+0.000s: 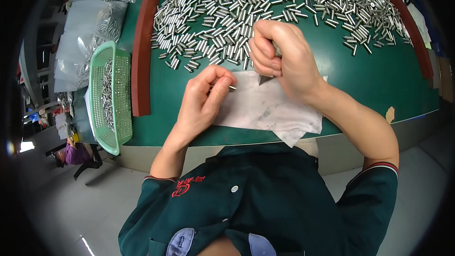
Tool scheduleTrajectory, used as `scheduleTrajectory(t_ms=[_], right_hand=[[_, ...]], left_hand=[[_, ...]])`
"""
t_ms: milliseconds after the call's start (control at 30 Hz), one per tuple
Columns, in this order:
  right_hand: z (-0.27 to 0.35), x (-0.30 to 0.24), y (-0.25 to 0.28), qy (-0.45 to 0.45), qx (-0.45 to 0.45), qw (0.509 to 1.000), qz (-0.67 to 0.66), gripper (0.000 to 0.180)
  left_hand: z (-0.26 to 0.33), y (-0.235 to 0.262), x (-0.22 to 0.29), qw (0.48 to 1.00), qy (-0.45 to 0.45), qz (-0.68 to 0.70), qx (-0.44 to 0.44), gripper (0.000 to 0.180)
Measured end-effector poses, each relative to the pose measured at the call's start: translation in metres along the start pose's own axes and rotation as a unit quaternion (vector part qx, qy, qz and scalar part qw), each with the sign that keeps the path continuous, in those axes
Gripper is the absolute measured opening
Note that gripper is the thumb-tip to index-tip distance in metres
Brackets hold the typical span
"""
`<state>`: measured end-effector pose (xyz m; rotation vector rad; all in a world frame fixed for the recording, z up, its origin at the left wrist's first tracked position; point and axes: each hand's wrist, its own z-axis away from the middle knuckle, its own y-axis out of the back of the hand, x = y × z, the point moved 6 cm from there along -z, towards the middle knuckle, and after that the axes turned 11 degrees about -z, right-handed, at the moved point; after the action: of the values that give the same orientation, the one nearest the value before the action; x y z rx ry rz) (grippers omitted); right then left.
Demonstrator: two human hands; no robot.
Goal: The person is cleaning and inspecting small cylindrical metal parts using a small pick tool and a cloth at a workbench.
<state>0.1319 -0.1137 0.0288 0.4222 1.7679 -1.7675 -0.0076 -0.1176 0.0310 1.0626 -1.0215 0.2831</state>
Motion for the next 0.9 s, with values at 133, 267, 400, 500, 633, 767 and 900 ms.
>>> scheduleTrajectory(t_ms=[133, 267, 400, 500, 633, 767, 900], right_hand=[[0.001, -0.002, -0.001, 0.004, -0.01, 1.0, 0.007, 0.033], [0.002, -0.001, -0.001, 0.006, -0.006, 1.0, 0.009, 0.033], [0.01, -0.005, -0.004, 0.037, -0.038, 0.998, -0.02, 0.035], [0.013, -0.004, -0.013, 0.051, -0.067, 0.996, -0.027, 0.044], [0.016, 0.006, -0.01, 0.024, -0.029, 0.999, -0.026, 0.045], [0.016, 0.009, -0.008, 0.03, -0.016, 0.999, -0.025, 0.044], [0.013, 0.011, -0.005, 0.03, -0.004, 0.999, -0.035, 0.043]], left_hand=[[-0.002, -0.021, 0.022, 0.972, -0.149, -0.172, 0.067, 0.008], [0.001, -0.023, 0.023, 0.938, -0.167, -0.291, 0.093, 0.013], [0.005, -0.016, 0.018, 0.953, -0.138, -0.255, 0.087, 0.016], [0.006, -0.017, 0.014, 0.959, -0.099, -0.257, 0.066, 0.014], [0.007, -0.017, 0.014, 0.96, -0.115, -0.237, 0.098, 0.012], [0.007, -0.018, 0.012, 0.964, -0.115, -0.209, 0.121, 0.01], [0.007, -0.018, 0.012, 0.962, -0.117, -0.215, 0.122, 0.01]])
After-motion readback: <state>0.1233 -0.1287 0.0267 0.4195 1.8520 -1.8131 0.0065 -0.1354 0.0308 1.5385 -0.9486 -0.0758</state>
